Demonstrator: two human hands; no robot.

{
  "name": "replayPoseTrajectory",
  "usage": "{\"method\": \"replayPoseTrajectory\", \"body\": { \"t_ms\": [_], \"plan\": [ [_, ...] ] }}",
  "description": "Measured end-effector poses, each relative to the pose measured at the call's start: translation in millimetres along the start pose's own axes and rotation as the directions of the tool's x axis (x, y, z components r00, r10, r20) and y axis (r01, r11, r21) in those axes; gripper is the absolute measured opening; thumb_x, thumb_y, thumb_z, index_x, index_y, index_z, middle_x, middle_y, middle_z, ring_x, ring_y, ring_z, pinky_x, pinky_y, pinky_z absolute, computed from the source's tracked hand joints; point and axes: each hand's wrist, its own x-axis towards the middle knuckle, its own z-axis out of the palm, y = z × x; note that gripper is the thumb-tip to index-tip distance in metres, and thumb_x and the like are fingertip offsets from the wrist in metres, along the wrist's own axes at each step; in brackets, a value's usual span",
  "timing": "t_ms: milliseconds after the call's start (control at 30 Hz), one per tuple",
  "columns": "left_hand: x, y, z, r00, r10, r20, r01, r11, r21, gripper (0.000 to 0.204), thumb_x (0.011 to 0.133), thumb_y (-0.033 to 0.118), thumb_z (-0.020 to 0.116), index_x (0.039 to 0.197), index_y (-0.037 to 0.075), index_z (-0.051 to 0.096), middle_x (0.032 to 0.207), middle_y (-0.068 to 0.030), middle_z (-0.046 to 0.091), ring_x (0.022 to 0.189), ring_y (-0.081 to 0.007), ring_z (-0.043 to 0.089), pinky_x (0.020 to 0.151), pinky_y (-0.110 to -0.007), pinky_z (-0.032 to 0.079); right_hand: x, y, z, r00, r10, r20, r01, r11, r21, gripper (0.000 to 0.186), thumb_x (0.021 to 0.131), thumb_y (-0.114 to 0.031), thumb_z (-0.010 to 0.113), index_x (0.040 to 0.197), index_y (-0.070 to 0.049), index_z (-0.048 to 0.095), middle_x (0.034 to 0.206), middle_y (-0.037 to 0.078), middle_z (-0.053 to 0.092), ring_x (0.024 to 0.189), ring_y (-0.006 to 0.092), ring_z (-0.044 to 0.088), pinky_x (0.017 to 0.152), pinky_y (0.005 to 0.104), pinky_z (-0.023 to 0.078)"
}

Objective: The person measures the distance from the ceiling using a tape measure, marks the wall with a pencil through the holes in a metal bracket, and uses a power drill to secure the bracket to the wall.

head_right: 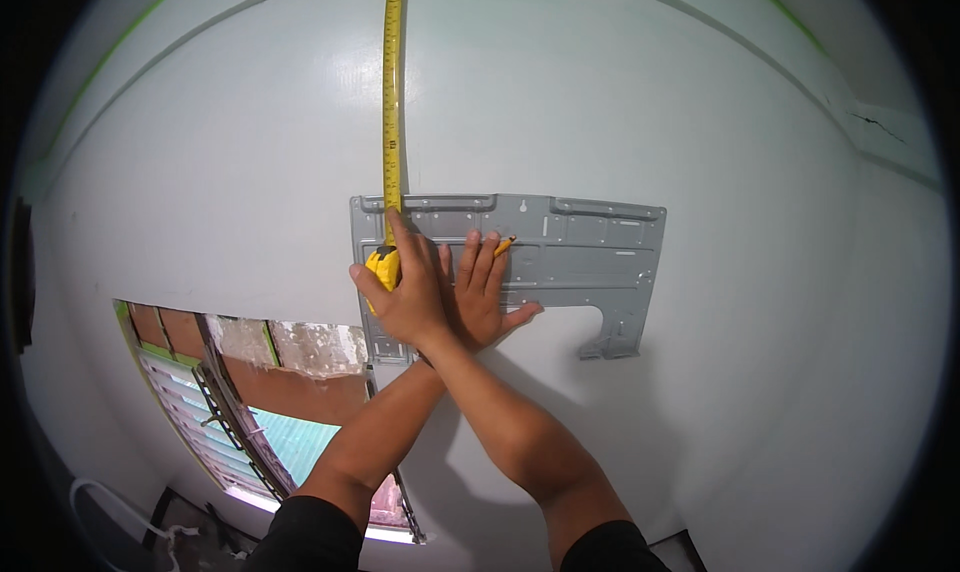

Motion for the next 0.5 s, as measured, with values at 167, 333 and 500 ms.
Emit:
{"method": "replayPoseTrajectory", "body": {
  "t_ms": [167,333,500],
  "plan": [
    [3.3,-2.7,-5.7,1.000,-0.011,0.002,0.011,1.000,-0.016,0.102,0.086,0.077,0.069,0.152,0.001,0.053,0.171,-0.0133,0.037,0.164,-0.0337,0.021,0.129,-0.066,0.009,3.9,-13.1,3.2,0.993,0.097,0.068,-0.095,0.995,-0.021,0.091,0.096,-0.047,0.074,0.166,-0.004,0.034,0.155,0.023,0.053,0.149,0.0362,0.046,0.129,0.0575,0.008],
    [0.8,-2.3,-4.9,1.000,0.007,0.016,-0.007,1.000,-0.005,0.099,0.087,0.077,0.067,0.150,0.001,0.056,0.170,-0.0136,0.038,0.165,-0.0331,0.020,0.130,-0.066,0.007,4.1,-9.5,11.4,0.999,0.037,-0.037,-0.037,0.999,-0.005,0.090,0.093,-0.037,0.080,0.163,0.001,0.037,0.139,0.024,0.056,0.134,0.0380,0.056,0.120,0.0503,0.034],
    [1.0,-3.1,-3.6,1.000,0.016,-0.006,-0.016,1.000,0.006,0.099,0.087,0.077,0.067,0.149,0.001,0.057,0.170,-0.0139,0.038,0.165,-0.0331,0.020,0.130,-0.066,0.006,4.5,-12.3,12.1,0.998,0.050,-0.026,-0.050,0.999,0.010,0.091,0.093,-0.034,0.080,0.164,0.001,0.036,0.139,0.025,0.056,0.133,0.0384,0.056,0.119,0.0484,0.036]
  ]
}}
